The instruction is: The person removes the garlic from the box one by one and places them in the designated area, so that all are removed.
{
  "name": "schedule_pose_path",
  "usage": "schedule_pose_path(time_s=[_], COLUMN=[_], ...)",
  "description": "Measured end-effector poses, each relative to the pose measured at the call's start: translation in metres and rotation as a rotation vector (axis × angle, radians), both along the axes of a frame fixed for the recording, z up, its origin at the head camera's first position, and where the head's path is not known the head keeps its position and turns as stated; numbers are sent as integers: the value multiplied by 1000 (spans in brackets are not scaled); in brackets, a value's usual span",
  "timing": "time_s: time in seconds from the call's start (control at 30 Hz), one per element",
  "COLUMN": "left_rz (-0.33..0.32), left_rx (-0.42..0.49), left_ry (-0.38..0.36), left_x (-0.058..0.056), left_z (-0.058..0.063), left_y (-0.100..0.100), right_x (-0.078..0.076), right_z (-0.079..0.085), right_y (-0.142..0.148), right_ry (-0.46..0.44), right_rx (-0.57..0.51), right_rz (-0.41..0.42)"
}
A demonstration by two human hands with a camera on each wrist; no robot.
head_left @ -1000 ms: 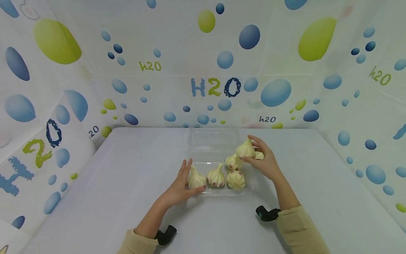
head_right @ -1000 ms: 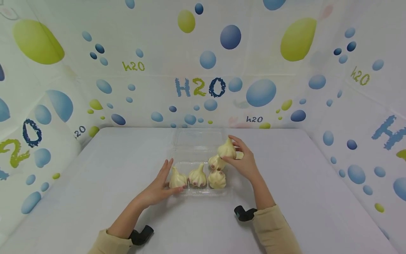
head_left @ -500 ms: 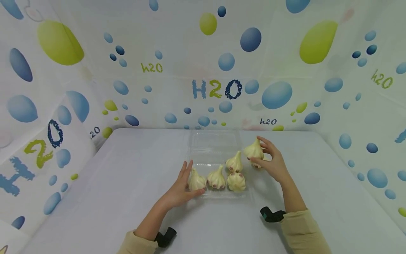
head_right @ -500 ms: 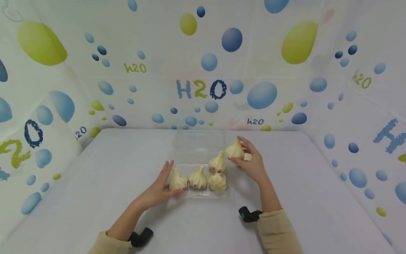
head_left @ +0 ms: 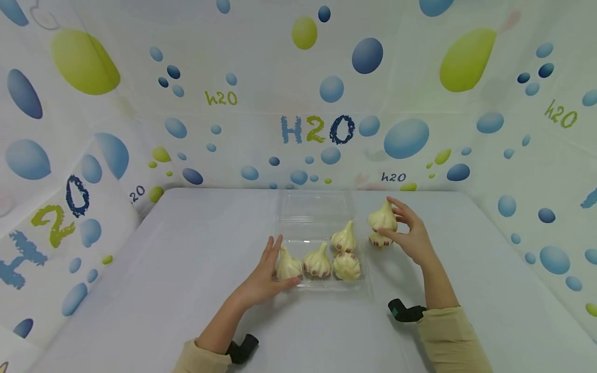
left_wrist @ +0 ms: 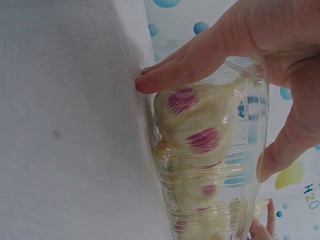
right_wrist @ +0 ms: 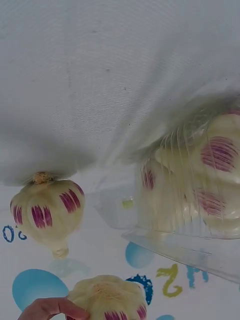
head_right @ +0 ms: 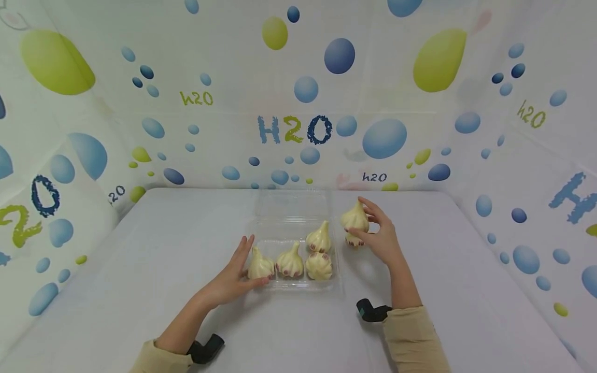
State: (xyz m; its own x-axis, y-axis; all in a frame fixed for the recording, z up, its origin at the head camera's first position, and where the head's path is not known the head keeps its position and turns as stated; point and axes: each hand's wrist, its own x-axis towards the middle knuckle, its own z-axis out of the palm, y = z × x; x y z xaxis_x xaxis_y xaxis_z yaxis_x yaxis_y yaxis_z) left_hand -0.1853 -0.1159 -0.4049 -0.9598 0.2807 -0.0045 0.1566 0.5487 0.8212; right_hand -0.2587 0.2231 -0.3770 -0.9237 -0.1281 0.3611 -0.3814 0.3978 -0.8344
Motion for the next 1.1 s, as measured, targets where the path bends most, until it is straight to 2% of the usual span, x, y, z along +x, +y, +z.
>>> schedule_pose_path(time_s=[0.6, 1.1], left_rz=[2, -12], left_rx=[0, 1], left_ry=[-13, 1], left_x=[-1, 0], left_z=[-4, -1], left_y=[-1, -1], right_x=[3, 1], right_z=[7, 1], right_y=[19, 31], right_ry=[-10, -37], right_rx=[-38, -1], right_rz=[-40, -93])
